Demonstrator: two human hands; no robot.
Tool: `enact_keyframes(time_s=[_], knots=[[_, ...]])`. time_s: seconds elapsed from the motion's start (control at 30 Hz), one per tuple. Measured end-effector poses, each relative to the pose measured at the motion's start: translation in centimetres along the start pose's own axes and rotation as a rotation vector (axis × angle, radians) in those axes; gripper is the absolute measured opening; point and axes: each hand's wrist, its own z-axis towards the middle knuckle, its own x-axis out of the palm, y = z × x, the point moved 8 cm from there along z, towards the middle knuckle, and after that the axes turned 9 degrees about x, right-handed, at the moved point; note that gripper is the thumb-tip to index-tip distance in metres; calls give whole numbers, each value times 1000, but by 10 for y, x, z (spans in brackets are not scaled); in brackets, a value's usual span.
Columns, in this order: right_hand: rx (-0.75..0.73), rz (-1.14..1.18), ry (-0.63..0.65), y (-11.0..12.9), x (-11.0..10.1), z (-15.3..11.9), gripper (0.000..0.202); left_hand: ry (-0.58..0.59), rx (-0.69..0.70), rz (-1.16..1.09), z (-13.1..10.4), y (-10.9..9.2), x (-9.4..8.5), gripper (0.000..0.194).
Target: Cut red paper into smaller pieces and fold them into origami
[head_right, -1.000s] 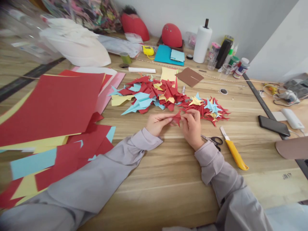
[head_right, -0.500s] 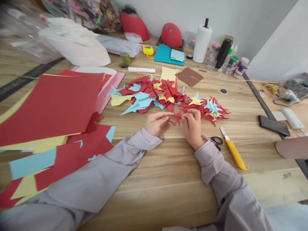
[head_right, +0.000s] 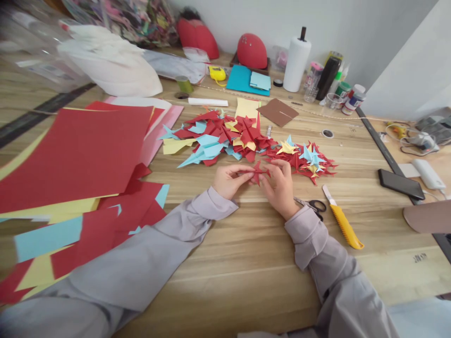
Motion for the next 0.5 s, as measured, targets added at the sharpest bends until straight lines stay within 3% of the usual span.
enact_keyframes(time_s=[0.27,0.37,0.5], knots=[[61,107,-79,-2,-10,1,9,-24,-10,21,1,4,-3,25],[205,212,-98,-15,-10,1,11,-73,-9,14,3,4,-7,28],[385,334,30,-31,4,-1,23,-75,-2,28,3,3,-7,28]])
